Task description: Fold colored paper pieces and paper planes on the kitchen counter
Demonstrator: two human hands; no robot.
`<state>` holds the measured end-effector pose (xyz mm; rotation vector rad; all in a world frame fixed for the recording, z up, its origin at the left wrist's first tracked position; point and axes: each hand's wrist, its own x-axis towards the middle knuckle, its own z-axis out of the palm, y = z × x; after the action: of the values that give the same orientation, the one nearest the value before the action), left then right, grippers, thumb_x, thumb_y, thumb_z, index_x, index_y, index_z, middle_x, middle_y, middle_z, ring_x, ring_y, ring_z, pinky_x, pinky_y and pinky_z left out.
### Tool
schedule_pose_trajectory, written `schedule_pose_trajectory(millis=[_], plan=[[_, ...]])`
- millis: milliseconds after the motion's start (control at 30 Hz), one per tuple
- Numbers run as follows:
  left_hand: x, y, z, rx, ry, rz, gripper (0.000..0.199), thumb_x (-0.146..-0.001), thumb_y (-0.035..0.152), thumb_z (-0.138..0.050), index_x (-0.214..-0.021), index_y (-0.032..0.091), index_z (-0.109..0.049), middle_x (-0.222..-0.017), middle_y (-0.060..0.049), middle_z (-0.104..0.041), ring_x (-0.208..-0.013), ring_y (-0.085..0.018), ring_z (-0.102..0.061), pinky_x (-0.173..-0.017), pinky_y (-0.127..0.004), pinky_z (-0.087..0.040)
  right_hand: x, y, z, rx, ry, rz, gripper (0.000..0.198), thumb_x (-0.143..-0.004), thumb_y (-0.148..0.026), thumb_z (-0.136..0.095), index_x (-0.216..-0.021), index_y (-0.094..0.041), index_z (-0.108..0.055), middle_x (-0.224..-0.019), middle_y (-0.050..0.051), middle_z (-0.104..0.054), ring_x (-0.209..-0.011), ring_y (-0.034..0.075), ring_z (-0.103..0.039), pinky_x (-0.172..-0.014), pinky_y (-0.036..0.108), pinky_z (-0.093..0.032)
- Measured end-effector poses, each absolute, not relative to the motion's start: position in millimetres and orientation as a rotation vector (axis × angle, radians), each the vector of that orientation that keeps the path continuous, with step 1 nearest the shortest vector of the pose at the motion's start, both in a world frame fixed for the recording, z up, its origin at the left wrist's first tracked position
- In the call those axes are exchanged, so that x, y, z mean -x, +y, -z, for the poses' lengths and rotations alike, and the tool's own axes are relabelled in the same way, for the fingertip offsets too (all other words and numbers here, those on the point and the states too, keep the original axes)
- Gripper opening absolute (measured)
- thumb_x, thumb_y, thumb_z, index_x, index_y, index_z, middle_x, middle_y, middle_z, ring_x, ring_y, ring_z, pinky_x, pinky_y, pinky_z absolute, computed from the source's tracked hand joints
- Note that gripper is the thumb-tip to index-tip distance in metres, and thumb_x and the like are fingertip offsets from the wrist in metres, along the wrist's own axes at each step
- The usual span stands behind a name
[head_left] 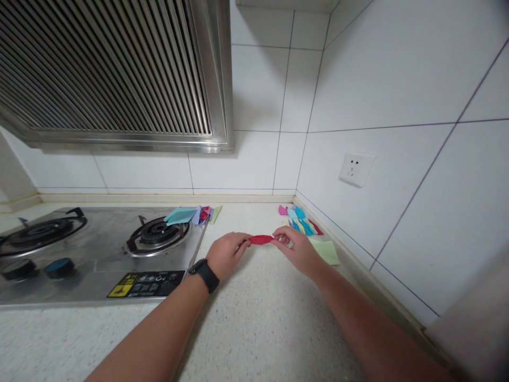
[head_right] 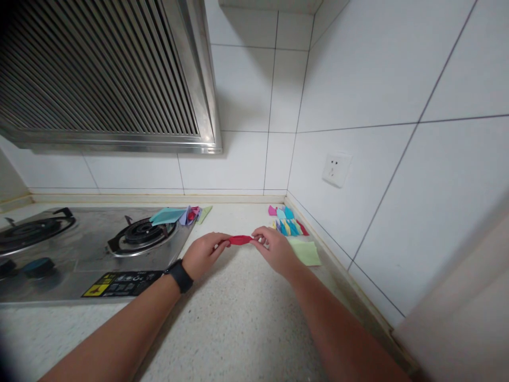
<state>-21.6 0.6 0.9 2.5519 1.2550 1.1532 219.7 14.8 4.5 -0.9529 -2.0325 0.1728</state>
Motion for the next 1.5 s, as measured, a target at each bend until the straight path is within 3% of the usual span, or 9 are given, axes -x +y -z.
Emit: schedule_pose_trajectory(millis=[133,333,967,1200,1500], plan=[[20,2,2,-2.379,1.289,-1.195,0.025,-0.092,0.027,-0.046,-0.115,0.024,-0.057,-0.090,-0.002,-0.068,-0.076,-0.014,-0.060,-0.068,-0.025,-0.045,-219,16,-4,0.980,-2.040,-0.184,0.010,-0.088,-0.028,-0.055,-0.090,-0.020,-0.060,-0.080,0.002,-0.062,-0.071,0.015,-0.055,-0.067,0.028,-0.044],[19,3,4,-2.341,1.107,-1.212,0.016,-0.088,0.022,-0.049,-0.098,0.019,-0.061,-0.093,-0.004,-0.064,-0.078,-0.013,-0.057,-0.060,-0.022,-0.043,-218,18,0,1.019,-2.080,-0.207,0.012,-0.087,-0.025,-0.056,-0.094,-0.020,-0.065,-0.084,0.003,-0.065,-0.072,0.015,-0.056,-0.068,0.028,-0.044],[24,10,7,-2.262,1.256,-1.231,0.018,-0.089,0.031,-0.050,-0.094,0.020,-0.064,-0.082,-0.002,-0.066,-0.071,-0.014,-0.058,-0.061,-0.023,-0.041,-221,18,2,1.046,-2.189,-0.141,0.016,-0.087,-0.029,-0.056,-0.093,-0.022,-0.070,-0.078,0.002,-0.066,-0.064,0.014,-0.056,-0.065,0.027,-0.044],[26,13,9,-2.253,1.277,-1.218,0.020,-0.090,0.032,-0.047,-0.089,0.019,-0.063,-0.079,-0.002,-0.065,-0.071,-0.014,-0.056,-0.063,-0.024,-0.040,-219,13,-5,0.978,-2.270,-0.088,0.015,-0.087,-0.021,-0.054,-0.095,-0.021,-0.067,-0.089,0.004,-0.067,-0.085,0.017,-0.059,-0.075,0.030,-0.044],[28,22,18,-2.095,1.325,-1.233,0.021,-0.090,0.035,-0.046,-0.094,0.019,-0.059,-0.077,-0.001,-0.063,-0.068,-0.014,-0.057,-0.063,-0.025,-0.042,-208,2,-12,0.881,-2.461,0.074,0.018,-0.089,-0.014,-0.049,-0.096,-0.020,-0.065,-0.090,0.006,-0.066,-0.088,0.019,-0.057,-0.081,0.034,-0.043]])
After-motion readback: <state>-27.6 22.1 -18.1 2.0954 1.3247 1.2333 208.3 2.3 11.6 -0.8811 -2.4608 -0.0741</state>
